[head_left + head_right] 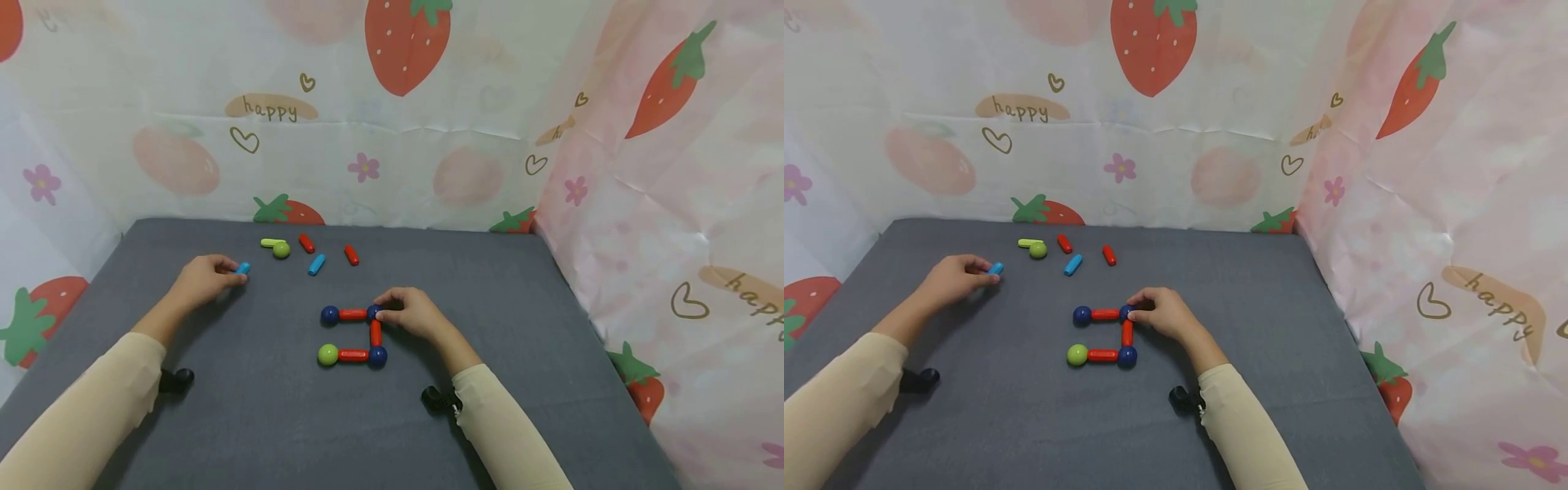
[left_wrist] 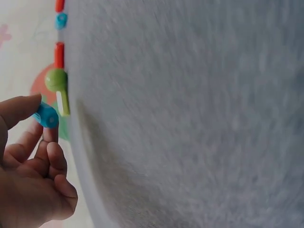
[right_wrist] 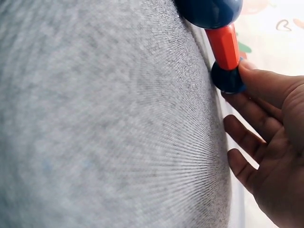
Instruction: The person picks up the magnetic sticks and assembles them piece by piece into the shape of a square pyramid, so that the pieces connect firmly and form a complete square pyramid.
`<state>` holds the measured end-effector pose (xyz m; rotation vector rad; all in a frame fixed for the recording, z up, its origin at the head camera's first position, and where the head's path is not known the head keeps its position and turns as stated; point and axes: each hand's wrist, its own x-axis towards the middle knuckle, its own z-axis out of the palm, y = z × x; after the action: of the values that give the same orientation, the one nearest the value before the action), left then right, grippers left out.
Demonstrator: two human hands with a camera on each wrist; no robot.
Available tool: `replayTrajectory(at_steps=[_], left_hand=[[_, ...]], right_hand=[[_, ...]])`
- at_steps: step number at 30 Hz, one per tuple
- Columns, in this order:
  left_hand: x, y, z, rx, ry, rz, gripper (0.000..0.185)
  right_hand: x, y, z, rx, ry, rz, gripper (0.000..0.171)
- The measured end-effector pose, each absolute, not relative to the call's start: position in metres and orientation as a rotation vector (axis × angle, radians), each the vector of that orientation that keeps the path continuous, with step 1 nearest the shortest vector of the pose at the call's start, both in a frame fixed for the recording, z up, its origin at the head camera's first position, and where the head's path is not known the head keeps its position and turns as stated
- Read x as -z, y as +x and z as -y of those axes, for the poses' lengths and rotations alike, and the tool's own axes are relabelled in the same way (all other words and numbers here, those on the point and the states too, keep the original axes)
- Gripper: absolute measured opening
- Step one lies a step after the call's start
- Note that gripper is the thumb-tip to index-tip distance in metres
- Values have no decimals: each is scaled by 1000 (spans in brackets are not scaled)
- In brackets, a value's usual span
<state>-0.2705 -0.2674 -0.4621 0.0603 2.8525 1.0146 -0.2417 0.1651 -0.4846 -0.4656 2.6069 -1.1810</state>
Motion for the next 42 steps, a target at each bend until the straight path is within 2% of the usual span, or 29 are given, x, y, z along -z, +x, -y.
replayTrajectory(at_steps=[17,42], left_hand=[[437,-234,219,-1282,58,-2632,63],[454,-197,164,-1483,41,-2456,50]], right_hand=[[485,-240,-165,1201,-486,-2615,21],[487,-241,-164,1201,-485,-2618,20]])
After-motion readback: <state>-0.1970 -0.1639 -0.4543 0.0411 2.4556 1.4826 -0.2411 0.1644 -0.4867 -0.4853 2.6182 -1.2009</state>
